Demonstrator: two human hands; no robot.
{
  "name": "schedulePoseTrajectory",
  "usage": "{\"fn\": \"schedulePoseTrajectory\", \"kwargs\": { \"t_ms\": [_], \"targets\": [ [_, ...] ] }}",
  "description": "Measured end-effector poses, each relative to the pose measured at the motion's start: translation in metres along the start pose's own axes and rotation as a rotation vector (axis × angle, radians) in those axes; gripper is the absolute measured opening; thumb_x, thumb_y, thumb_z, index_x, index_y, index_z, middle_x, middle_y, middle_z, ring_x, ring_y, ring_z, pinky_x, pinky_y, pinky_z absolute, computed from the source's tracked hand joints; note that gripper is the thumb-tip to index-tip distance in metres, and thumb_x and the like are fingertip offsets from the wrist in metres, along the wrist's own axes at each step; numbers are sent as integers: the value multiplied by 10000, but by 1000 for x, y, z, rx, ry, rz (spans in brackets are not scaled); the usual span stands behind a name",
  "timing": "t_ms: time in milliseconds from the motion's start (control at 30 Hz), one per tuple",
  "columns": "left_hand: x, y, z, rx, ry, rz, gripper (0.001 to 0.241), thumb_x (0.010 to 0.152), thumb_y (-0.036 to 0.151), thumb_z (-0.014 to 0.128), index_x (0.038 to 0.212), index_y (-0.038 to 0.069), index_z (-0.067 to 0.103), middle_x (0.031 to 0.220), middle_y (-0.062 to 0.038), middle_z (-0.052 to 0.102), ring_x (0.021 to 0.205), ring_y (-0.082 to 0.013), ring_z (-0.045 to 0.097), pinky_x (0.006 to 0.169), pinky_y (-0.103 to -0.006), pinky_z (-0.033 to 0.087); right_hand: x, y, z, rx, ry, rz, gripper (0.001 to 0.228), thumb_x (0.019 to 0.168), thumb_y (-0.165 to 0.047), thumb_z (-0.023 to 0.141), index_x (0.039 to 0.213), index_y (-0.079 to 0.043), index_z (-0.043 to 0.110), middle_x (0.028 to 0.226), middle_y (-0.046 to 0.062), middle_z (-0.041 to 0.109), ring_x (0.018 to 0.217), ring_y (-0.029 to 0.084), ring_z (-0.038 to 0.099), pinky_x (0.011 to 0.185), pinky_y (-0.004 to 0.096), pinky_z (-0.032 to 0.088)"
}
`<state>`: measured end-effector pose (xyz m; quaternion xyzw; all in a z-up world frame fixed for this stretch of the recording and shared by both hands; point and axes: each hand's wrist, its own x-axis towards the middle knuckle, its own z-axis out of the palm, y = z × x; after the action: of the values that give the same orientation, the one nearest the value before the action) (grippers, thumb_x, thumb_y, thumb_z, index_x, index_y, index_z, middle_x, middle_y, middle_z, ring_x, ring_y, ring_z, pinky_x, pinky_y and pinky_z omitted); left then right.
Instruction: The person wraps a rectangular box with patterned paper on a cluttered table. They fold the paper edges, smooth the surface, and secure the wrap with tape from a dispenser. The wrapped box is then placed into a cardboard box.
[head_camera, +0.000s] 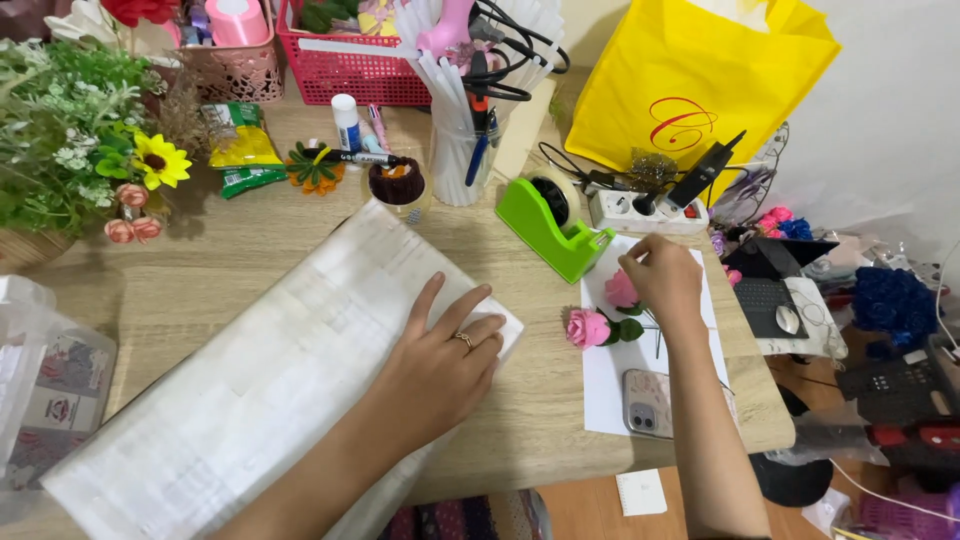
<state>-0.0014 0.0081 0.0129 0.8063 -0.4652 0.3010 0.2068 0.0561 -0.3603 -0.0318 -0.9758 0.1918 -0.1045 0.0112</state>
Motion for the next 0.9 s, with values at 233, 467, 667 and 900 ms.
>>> {"fn": "schedulePoseTrajectory", "kwargs": {
  "t_ms": [233, 467, 667, 900],
  "targets": [
    [0, 3, 3, -57, -24, -38, 187, 952, 156, 584, 1013, 36, 714, 1114, -111, 726, 1352, -305, 551, 1172, -663, 302, -111, -80, -61, 1134, -107, -18, 78, 898, -117, 753, 921, -42, 754, 579, 79, 617, 608, 128, 512, 621, 257, 426],
    [0, 4, -2, -29, -6, -25, 169, 937, 136, 596, 1008, 34, 709, 1125, -111, 712, 1332, -300, 558, 1159, -685, 316, -139, -124, -37, 1245, -109, -26, 68, 885, -109, 796, 917, -52, 773, 570, 69, 631, 644, 121, 506, 688, 260, 451],
    [0, 2, -3, -45, -2, -15, 175, 938, 127, 593, 1021, 27, 710, 1136, -112, 708, 1337, -300, 556, 1161, -695, 308, -139, -121, -30, 1212, -86, -62, 84, 898, -132, 807, 906, -65, 758, 563, 54, 627, 662, 104, 515, 727, 254, 451],
    [-4, -6, 16, 6, -1, 10, 169, 921, 130, 617, 1003, 35, 730, 1107, -108, 724, 1322, -293, 581, 1164, -694, 313, -128, -124, -38, 1085, -131, -124, 90, 885, -114, 818, 870, -57, 749, 551, 55, 632, 629, 122, 550, 698, 270, 462]
  ]
}}
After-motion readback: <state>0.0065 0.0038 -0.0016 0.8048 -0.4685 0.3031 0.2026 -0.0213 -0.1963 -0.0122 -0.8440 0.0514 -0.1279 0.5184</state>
